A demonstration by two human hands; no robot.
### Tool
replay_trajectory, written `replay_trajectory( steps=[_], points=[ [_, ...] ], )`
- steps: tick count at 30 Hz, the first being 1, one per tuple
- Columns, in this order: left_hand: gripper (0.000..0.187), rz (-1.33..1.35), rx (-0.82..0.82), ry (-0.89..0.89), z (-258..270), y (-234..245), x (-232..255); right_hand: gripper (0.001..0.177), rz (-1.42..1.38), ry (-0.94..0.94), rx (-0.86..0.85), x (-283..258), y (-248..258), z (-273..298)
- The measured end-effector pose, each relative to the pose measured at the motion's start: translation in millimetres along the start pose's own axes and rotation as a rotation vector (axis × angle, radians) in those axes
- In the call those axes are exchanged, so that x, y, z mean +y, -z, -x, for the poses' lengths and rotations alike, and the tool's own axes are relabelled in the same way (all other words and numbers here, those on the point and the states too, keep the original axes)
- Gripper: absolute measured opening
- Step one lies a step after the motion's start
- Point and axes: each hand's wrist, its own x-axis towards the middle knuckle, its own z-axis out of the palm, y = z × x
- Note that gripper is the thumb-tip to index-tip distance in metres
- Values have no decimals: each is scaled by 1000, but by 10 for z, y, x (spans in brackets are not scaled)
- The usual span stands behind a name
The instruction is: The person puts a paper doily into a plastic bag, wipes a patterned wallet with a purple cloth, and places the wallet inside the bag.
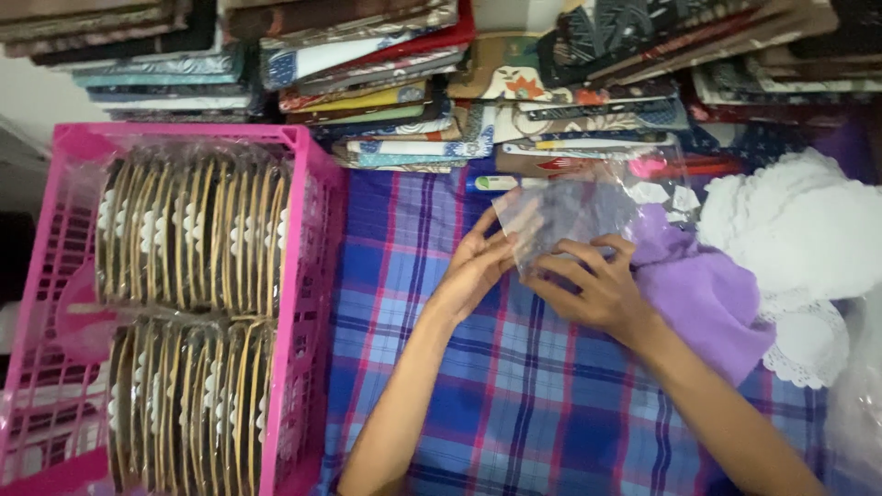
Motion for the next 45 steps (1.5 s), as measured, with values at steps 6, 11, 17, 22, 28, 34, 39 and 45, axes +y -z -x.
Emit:
replay_trajectory(
  steps=[6,11,17,22,28,34,39,45],
  points=[
    [58,46,17,-15,-20,-27,1,12,-173,52,-17,39,16,67],
    [67,190,-59,25,-35,-11,86,9,-318,113,32,1,51,-14],
    [76,252,-89,165,-66,48,82,7,-591,162,70,-50,90,135],
    [71,101,-159,214,-5,-51,190,11,-713,224,-161,-138,447,-164],
    [66,-167,-58,165,24,-7,111,22,-869,31,-388,2,621,-479],
    [54,-161,44,67,71,-227,160,76,-458,-520,-162,539,382,-163],
    [60,-216,-102,-17,16,-134,89,88,-1437,-864,-320,793,311,30],
    [79,-307,-154,-37,42,-249,132,95,-1387,-983,-411,634,224,112]
  ],
)
